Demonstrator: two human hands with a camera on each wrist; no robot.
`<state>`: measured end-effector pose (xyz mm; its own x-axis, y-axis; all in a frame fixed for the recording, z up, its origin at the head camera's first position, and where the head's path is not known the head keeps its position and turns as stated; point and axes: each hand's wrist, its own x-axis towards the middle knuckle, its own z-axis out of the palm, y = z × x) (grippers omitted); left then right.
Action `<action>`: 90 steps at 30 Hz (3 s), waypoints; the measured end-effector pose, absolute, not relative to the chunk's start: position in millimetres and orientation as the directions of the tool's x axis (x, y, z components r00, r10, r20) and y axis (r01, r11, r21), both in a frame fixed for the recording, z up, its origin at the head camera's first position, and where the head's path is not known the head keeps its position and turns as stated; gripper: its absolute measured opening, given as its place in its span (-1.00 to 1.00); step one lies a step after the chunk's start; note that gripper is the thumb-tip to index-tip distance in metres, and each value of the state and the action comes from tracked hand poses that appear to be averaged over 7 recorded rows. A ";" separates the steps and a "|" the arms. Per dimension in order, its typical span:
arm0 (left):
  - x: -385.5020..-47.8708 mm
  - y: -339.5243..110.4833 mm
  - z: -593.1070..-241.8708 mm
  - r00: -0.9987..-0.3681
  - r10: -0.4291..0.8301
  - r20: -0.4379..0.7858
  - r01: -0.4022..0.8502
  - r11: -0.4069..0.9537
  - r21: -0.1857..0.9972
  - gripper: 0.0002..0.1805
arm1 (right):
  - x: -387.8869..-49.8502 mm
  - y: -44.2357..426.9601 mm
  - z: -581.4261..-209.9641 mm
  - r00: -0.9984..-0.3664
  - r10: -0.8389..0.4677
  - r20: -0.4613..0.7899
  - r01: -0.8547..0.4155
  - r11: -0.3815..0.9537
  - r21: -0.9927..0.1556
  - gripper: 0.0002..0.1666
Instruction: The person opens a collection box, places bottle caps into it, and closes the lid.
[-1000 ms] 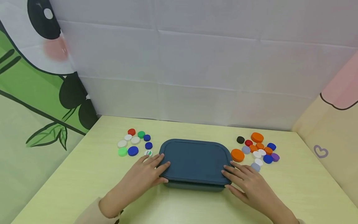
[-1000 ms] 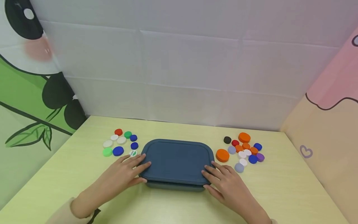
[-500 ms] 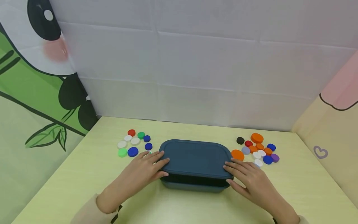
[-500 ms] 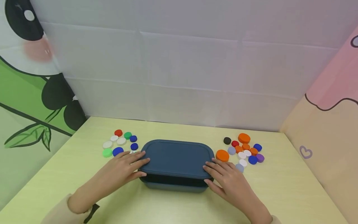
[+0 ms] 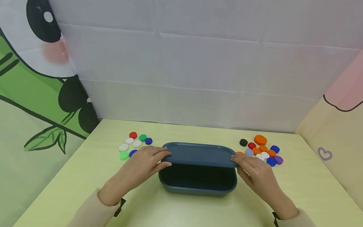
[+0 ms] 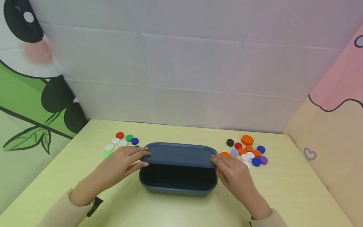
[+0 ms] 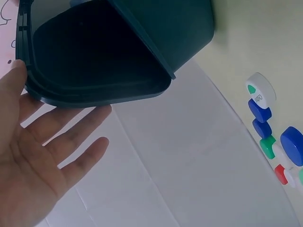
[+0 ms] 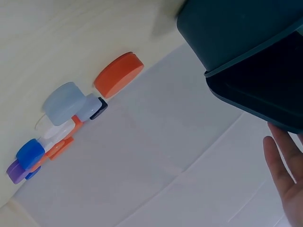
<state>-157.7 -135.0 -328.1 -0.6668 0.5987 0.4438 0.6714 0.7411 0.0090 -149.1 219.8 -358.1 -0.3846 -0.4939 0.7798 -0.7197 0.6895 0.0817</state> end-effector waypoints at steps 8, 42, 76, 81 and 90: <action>-168.9 -137.0 -328.3 -0.594 0.600 0.536 0.721 0.692 0.025 -0.63 | -153.6 223.5 -356.9 -0.458 -0.448 0.768 -0.715 0.699 -0.018 -0.54; -238.7 -136.7 -344.4 -0.708 0.504 0.495 0.695 0.621 0.362 -0.91 | -217.7 227.1 -344.0 -0.612 -0.336 0.716 -0.681 0.684 -0.262 -0.69; -308.9 -120.5 -363.3 -0.833 0.410 0.372 0.549 0.693 0.467 -0.90 | -305.6 229.5 -359.7 -0.792 -0.320 0.520 -0.569 0.696 -0.439 -0.69; -314.0 -118.2 -364.4 -0.853 0.395 0.342 0.521 0.694 0.497 -0.76 | -315.4 226.8 -359.6 -0.835 -0.296 0.463 -0.516 0.713 -0.475 -0.65; -323.3 -114.9 -371.3 -0.919 0.305 0.251 0.395 0.721 0.569 -0.61 | -330.0 216.9 -362.2 -0.901 -0.249 0.356 -0.413 0.742 -0.528 -0.59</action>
